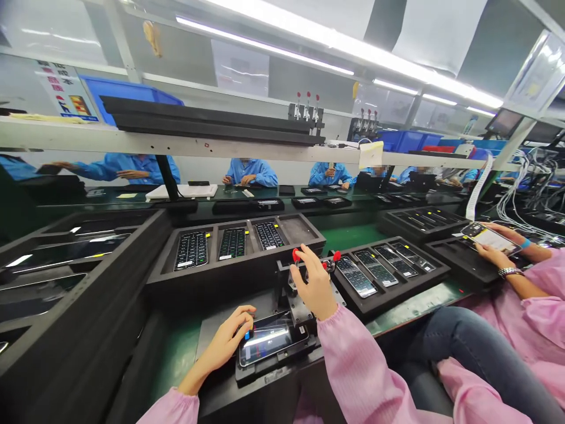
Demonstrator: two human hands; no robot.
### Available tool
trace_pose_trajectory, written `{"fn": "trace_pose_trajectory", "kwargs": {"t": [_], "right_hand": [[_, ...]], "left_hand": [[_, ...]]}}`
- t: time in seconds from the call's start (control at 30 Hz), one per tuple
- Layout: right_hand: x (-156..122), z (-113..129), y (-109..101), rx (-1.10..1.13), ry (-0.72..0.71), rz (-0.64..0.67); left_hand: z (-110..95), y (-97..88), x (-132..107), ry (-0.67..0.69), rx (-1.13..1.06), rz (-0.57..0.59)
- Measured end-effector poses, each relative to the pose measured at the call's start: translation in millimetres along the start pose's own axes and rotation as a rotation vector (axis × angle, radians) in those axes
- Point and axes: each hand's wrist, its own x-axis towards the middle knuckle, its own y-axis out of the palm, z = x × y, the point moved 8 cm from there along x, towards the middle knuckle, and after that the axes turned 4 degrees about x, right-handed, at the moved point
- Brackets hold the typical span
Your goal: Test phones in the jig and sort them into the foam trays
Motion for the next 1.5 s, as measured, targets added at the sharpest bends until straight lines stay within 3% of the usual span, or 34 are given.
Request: {"fn": "trace_pose_trajectory", "kwargs": {"t": [0.2, 0.3, 0.47, 0.6, 0.73, 0.87, 1.0, 1.13, 1.33, 1.5], "right_hand": [[10, -9, 14, 0.099, 0.085, 0.122], [7, -9, 6, 0.186, 0.114, 0.087], [-35, -5, -22, 0.197, 0.057, -0.109], [-76, -4, -16, 0.068, -0.092, -0.102], [-93, -8, 9, -0.174, -0.195, 0.022], [-97, -16, 24, -0.238, -0.097, 0.192], [-109, -9, -3, -0.043, -0.076, -0.03], [-131, -22, -22, 0.048, 0.048, -0.193], [-157, -49, -27, 0.001, 0.219, -0.22], [-156, -50, -21, -0.032, 0.227, -0.164]], "left_hand": [[4, 3.6, -5, 0.033, -0.047, 0.05], [4, 2.4, -6, 0.049, -0.079, 0.059], [5, -0.7, -5, 0.055, -0.129, 0.049], [11, -0.6, -3, 0.014, -0.156, 0.014], [20, 2.8, -3, -0.022, -0.181, -0.001], [27, 6.4, -5, -0.052, -0.179, 0.005], [27, 7.1, -5, -0.079, -0.182, -0.001], [31, 6.8, -7, -0.146, -0.244, -0.005], [47, 7.9, -9, -0.193, -0.258, -0.017], [52, 9.8, -10, -0.214, -0.267, -0.001]]}}
